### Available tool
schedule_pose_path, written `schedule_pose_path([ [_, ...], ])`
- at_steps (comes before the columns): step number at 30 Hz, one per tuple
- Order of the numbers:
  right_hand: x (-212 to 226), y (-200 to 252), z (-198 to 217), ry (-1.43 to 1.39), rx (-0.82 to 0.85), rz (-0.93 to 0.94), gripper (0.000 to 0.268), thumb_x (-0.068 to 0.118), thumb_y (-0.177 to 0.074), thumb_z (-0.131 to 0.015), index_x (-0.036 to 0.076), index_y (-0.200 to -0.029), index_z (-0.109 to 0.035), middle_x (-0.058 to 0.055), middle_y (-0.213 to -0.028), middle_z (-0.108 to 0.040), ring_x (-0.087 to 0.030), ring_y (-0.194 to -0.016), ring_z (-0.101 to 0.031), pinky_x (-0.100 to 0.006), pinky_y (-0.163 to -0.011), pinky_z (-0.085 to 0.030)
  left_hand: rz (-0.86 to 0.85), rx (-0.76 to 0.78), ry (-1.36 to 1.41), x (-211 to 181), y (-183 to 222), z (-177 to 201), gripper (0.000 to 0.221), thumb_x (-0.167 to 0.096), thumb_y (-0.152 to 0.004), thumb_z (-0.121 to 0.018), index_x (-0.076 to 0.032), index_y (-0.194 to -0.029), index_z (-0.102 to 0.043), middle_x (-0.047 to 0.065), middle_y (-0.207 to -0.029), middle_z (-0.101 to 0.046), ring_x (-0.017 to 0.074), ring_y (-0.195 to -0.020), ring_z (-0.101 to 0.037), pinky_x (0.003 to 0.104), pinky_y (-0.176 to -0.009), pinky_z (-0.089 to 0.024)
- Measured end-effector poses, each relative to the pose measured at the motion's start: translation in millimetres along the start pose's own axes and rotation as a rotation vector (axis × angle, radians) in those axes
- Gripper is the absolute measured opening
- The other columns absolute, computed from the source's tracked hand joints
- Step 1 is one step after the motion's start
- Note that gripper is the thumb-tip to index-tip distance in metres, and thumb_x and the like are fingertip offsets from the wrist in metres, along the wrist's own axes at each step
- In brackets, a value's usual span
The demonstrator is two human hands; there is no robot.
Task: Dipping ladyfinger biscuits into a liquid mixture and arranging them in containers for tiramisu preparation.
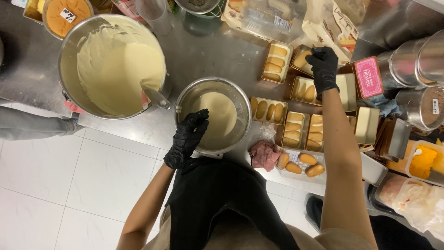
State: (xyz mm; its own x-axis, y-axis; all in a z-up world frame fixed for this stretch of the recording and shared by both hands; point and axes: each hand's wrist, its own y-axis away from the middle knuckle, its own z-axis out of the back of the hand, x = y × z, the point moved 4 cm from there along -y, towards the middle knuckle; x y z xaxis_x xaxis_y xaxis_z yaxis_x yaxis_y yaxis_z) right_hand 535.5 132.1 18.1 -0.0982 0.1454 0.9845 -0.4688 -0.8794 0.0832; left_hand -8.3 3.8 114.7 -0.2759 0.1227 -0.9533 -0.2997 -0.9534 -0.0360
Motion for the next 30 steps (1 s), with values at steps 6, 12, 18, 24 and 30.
schedule_pose_path([
  [6, -43.0, -27.3, -11.6, 0.194, -0.004, 0.204, 0.029, -0.004, -0.084, -0.081, 0.008, -0.104, -0.062, -0.002, -0.099, -0.072, -0.013, -0.085, -0.067, -0.029, -0.071, -0.055, 0.048, -0.008, 0.072, 13.8, 0.6, -3.9, 0.037, -0.004, -0.096, -0.068, -0.008, -0.133, -0.065, 0.007, -0.118, -0.07, 0.0161, -0.102, -0.072, 0.03, -0.083, -0.062],
  [12, 31.4, 28.2, -36.2, 0.729, 0.04, 0.46, 0.02, -0.004, -0.091, -0.073, 0.005, -0.109, -0.068, -0.016, -0.103, -0.073, -0.029, -0.096, -0.072, -0.039, -0.086, -0.056, 0.008, -0.017, -0.041, 3.0, -1.0, -3.0, 0.036, -0.003, -0.096, -0.07, -0.007, -0.132, -0.067, 0.008, -0.116, -0.071, 0.0176, -0.103, -0.072, 0.03, -0.085, -0.061],
  [18, 37.1, 40.1, -32.4, 0.785, 0.111, 0.5, 0.033, -0.01, -0.091, -0.06, 0.005, -0.119, -0.071, -0.018, -0.114, -0.074, -0.035, -0.108, -0.071, -0.043, -0.093, -0.055, -0.022, -0.008, -0.035, 2.4, -0.1, -3.7, 0.036, -0.002, -0.095, -0.071, -0.006, -0.131, -0.066, 0.009, -0.12, -0.071, 0.0185, -0.109, -0.072, 0.031, -0.09, -0.06],
  [24, 101.7, 116.5, 9.4, 0.286, 0.117, 0.344, 0.032, -0.01, -0.094, -0.058, 0.002, -0.121, -0.069, -0.011, -0.116, -0.075, -0.024, -0.111, -0.072, -0.038, -0.097, -0.057, 0.026, 0.017, 0.012, -5.5, 0.1, -5.1, 0.037, -0.002, -0.096, -0.071, -0.007, -0.133, -0.066, 0.009, -0.122, -0.069, 0.0161, -0.108, -0.071, 0.029, -0.09, -0.061],
  [30, 165.9, 270.8, 52.7, -0.092, 0.94, -0.215, 0.07, 0.055, -0.085, -0.072, 0.001, -0.13, -0.069, -0.013, -0.121, -0.077, -0.025, -0.103, -0.072, -0.039, -0.094, -0.056, 0.02, 0.096, 0.051, -27.7, 0.0, -7.9, 0.038, -0.003, -0.098, -0.069, -0.008, -0.136, -0.064, 0.008, -0.127, -0.069, 0.0164, -0.118, -0.068, 0.03, -0.1, -0.058],
])
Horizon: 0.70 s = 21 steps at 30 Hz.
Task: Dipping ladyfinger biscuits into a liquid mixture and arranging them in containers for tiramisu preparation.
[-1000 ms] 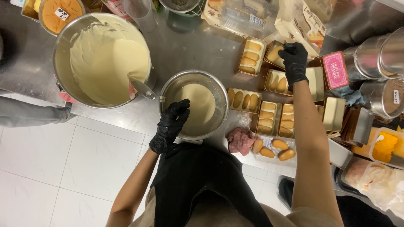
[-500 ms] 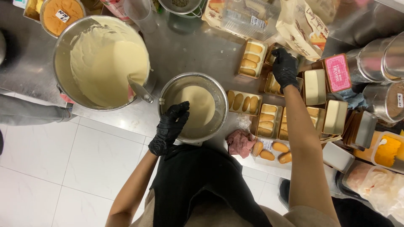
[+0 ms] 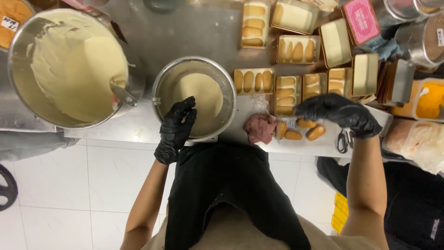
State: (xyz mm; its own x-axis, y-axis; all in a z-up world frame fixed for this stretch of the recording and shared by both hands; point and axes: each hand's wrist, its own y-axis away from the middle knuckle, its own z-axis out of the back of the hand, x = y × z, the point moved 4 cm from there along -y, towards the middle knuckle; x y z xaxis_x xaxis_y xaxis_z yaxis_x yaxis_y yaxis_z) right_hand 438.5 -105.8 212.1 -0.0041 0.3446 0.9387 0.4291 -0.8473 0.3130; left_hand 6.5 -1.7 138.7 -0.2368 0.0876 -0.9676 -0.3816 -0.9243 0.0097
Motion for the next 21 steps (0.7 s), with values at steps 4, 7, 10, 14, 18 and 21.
schedule_pose_path([
  [4, -145.9, 60.6, -10.9, 0.643, -0.194, -0.855, 0.084, 0.065, -0.072, -0.07, 0.011, -0.135, -0.071, -0.014, -0.113, -0.082, -0.029, -0.103, -0.076, -0.042, -0.095, -0.058, 0.058, 0.026, -0.11, -9.0, 0.2, -1.9, 0.038, -0.006, -0.097, -0.072, -0.009, -0.135, -0.066, 0.006, -0.122, -0.071, 0.0148, -0.111, -0.069, 0.029, -0.096, -0.058],
  [7, -177.7, 64.8, -27.2, 0.783, -0.476, -0.915, 0.111, 0.065, -0.067, -0.079, 0.012, -0.157, -0.041, -0.018, -0.124, -0.073, -0.036, -0.122, -0.063, -0.047, -0.102, -0.051, 0.009, 0.034, -0.17, -11.0, 0.7, -3.1, 0.038, -0.008, -0.098, -0.073, -0.01, -0.135, -0.067, 0.006, -0.121, -0.071, 0.014, -0.105, -0.068, 0.029, -0.093, -0.057],
  [10, -198.6, 49.5, -40.6, 1.308, -0.683, -0.666, 0.131, 0.073, -0.053, -0.096, 0.0, -0.146, -0.04, -0.043, -0.136, -0.049, -0.058, -0.121, -0.048, -0.059, -0.092, -0.047, 0.028, 0.06, -0.229, -13.0, 1.8, -4.4, 0.038, -0.01, -0.096, -0.073, -0.011, -0.134, -0.067, 0.004, -0.117, -0.072, 0.0132, -0.099, -0.068, 0.029, -0.088, -0.057],
  [14, -191.9, 43.6, -56.7, 1.022, -0.91, -0.56, 0.075, 0.037, -0.073, -0.087, 0.01, -0.136, -0.056, -0.024, -0.119, -0.059, -0.044, -0.11, -0.057, -0.054, -0.09, -0.048, -0.027, 0.053, -0.195, -11.1, 3.2, -2.4, 0.037, -0.011, -0.097, -0.074, -0.011, -0.134, -0.067, 0.004, -0.117, -0.072, 0.0131, -0.102, -0.068, 0.029, -0.091, -0.057],
  [18, -218.9, 53.7, -45.9, 0.952, -0.92, -0.298, 0.03, 0.017, -0.092, -0.069, 0.01, -0.12, -0.065, -0.018, -0.111, -0.064, -0.041, -0.108, -0.061, -0.049, -0.092, -0.052, -0.054, 0.045, -0.205, -20.5, 3.9, -0.6, 0.037, -0.01, -0.097, -0.074, -0.011, -0.134, -0.067, 0.004, -0.119, -0.072, 0.0135, -0.102, -0.069, 0.029, -0.091, -0.057],
  [21, -210.1, 55.8, -47.7, 0.857, -0.985, -0.216, 0.033, 0.016, -0.087, -0.07, 0.005, -0.118, -0.067, -0.021, -0.11, -0.062, -0.041, -0.101, -0.063, -0.049, -0.085, -0.052, -0.049, 0.039, -0.201, -21.2, 4.5, 0.9, 0.039, -0.011, -0.096, -0.074, -0.012, -0.135, -0.067, 0.005, -0.119, -0.072, 0.014, -0.103, -0.069, 0.03, -0.09, -0.058],
])
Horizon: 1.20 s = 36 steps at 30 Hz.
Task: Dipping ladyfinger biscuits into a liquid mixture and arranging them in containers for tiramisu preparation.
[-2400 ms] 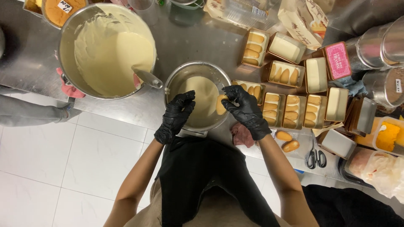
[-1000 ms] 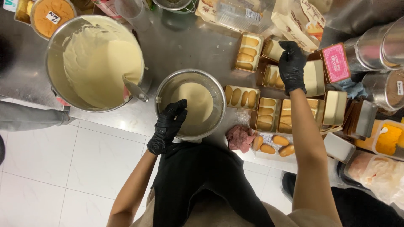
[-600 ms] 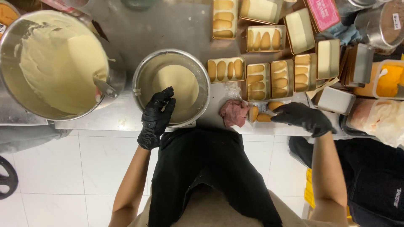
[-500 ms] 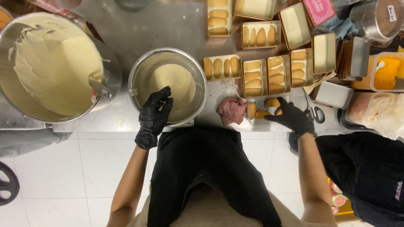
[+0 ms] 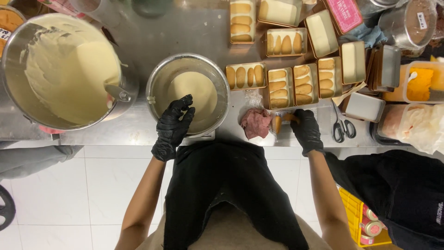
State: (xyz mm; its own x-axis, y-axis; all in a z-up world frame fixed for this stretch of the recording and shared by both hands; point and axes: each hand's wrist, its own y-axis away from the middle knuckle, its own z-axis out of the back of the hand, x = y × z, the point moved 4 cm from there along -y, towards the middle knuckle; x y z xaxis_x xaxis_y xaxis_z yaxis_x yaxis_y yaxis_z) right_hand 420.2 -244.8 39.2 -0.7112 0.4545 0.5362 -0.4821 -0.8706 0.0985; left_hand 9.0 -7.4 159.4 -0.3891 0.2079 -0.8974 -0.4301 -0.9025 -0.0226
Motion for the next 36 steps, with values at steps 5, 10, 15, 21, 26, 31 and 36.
schedule_pose_path([
  [5, 30.5, -4.0, 19.5, 0.221, 0.154, -0.049, 0.024, 0.014, -0.089, -0.072, 0.005, -0.111, -0.07, -0.019, -0.104, -0.066, -0.04, -0.102, -0.065, -0.048, -0.087, -0.053, -0.008, -0.036, 0.008, 6.7, -0.2, -1.2, 0.038, -0.011, -0.096, -0.074, -0.012, -0.134, -0.066, 0.005, -0.121, -0.072, 0.0133, -0.105, -0.07, 0.03, -0.091, -0.06],
  [10, 148.7, -12.0, 68.2, -0.026, 0.105, 0.049, 0.026, 0.01, -0.088, -0.076, 0.004, -0.113, -0.069, -0.016, -0.107, -0.067, -0.034, -0.1, -0.067, -0.042, -0.088, -0.054, -0.001, -0.084, 0.088, 23.0, 2.8, 0.2, 0.04, -0.008, -0.097, -0.073, -0.011, -0.136, -0.065, 0.005, -0.121, -0.07, 0.0137, -0.104, -0.069, 0.03, -0.092, -0.061],
  [15, 270.8, -33.4, 47.0, -0.5, 0.279, 0.458, 0.043, 0.0, -0.076, -0.08, 0.004, -0.117, -0.066, -0.011, -0.115, -0.066, -0.028, -0.108, -0.065, -0.037, -0.096, -0.053, 0.067, -0.087, 0.261, 45.2, 4.3, -1.0, 0.042, -0.005, -0.1, -0.069, -0.011, -0.141, -0.062, 0.004, -0.126, -0.065, 0.0137, -0.109, -0.066, 0.028, -0.093, -0.058],
  [21, 339.1, -59.6, -30.6, -0.388, 0.334, 0.583, 0.029, 0.005, -0.09, -0.079, 0.005, -0.116, -0.067, -0.012, -0.116, -0.066, -0.029, -0.112, -0.066, -0.038, -0.098, -0.054, 0.046, -0.139, 0.291, 49.2, 2.9, 2.4, 0.04, -0.003, -0.102, -0.065, -0.012, -0.141, -0.06, 0.004, -0.131, -0.065, 0.0141, -0.117, -0.065, 0.028, -0.094, -0.057],
  [26, 336.8, -62.9, -3.1, -0.485, 0.301, 0.495, 0.031, 0.007, -0.092, -0.077, 0.005, -0.122, -0.068, -0.014, -0.135, -0.063, -0.024, -0.111, -0.067, -0.034, -0.089, -0.057, 0.025, -0.13, 0.278, 59.5, 3.0, -0.6, 0.042, -0.005, -0.101, -0.066, -0.012, -0.142, -0.06, 0.005, -0.126, -0.062, 0.0146, -0.109, -0.066, 0.029, -0.092, -0.058],
  [31, 248.3, -60.6, 55.4, -0.654, 0.229, 0.21, 0.026, 0.007, -0.099, -0.072, 0.005, -0.125, -0.069, -0.006, -0.116, -0.072, -0.01, -0.098, -0.069, -0.026, -0.086, -0.058, -0.016, -0.096, 0.121, 52.2, -1.0, 2.0, 0.044, -0.005, -0.098, -0.071, -0.011, -0.14, -0.062, 0.007, -0.122, -0.062, 0.0187, -0.105, -0.065, 0.032, -0.083, -0.058],
  [36, 135.4, -38.0, 75.5, -0.182, 0.367, -0.359, 0.032, 0.033, -0.1, -0.072, 0.004, -0.113, -0.076, -0.019, -0.093, -0.076, -0.026, -0.082, -0.068, -0.034, -0.071, -0.054, -0.183, -0.027, -0.221, 80.7, -3.6, -13.7, 0.071, -0.023, -0.097, -0.077, -0.01, -0.156, -0.04, 0.023, -0.146, -0.049, 0.0394, -0.135, -0.049, 0.051, -0.11, -0.047],
])
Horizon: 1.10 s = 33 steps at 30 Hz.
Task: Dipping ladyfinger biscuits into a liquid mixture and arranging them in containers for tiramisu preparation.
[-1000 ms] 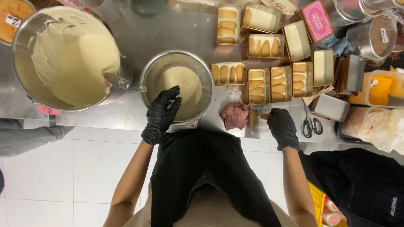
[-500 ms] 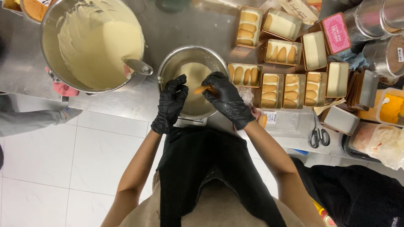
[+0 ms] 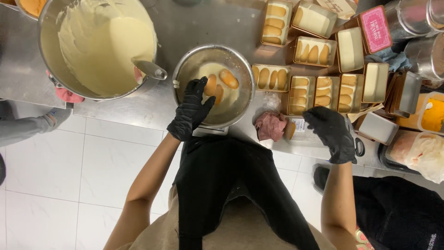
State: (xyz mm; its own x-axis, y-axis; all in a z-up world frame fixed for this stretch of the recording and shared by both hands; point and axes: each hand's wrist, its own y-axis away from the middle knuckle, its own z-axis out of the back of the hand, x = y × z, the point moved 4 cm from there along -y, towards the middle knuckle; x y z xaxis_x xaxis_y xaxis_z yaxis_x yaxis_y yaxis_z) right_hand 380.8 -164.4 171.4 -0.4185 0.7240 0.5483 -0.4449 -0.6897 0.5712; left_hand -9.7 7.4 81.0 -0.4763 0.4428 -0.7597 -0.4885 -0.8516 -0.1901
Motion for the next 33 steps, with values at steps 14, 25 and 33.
schedule_pose_path([
  [14, -112.9, -51.6, -87.8, 0.435, -0.16, 0.112, 0.033, 0.037, -0.096, -0.063, 0.006, -0.105, -0.067, -0.024, -0.094, -0.072, -0.045, -0.095, -0.068, -0.054, -0.079, -0.053, -0.076, 0.505, -0.662, 46.0, -53.2, -83.1, 0.064, -0.003, -0.099, -0.052, -0.021, -0.16, -0.044, 0.031, -0.159, -0.037, 0.0436, -0.124, -0.057, 0.048, -0.095, -0.056],
  [25, -94.5, -44.1, -60.7, 0.473, -0.112, -0.006, 0.051, 0.049, -0.09, -0.07, 0.01, -0.123, -0.073, -0.017, -0.113, -0.074, -0.039, -0.107, -0.068, -0.048, -0.09, -0.053, -0.417, 0.151, -0.511, 17.0, -73.0, -59.1, 0.084, -0.031, -0.067, -0.076, -0.009, -0.144, -0.051, 0.021, -0.144, -0.045, 0.0383, -0.127, -0.057, 0.056, -0.102, -0.054],
  [33, -24.1, 3.0, -26.0, 0.52, -0.252, 0.155, 0.053, 0.051, -0.092, -0.069, 0.011, -0.126, -0.072, -0.011, -0.108, -0.077, -0.034, -0.105, -0.07, -0.045, -0.088, -0.054, -0.146, 0.438, -0.332, 40.5, -68.1, -67.3, 0.049, -0.016, -0.08, -0.075, -0.011, -0.127, -0.065, 0.018, -0.12, -0.069, 0.0331, -0.107, -0.067, 0.047, -0.089, -0.057],
])
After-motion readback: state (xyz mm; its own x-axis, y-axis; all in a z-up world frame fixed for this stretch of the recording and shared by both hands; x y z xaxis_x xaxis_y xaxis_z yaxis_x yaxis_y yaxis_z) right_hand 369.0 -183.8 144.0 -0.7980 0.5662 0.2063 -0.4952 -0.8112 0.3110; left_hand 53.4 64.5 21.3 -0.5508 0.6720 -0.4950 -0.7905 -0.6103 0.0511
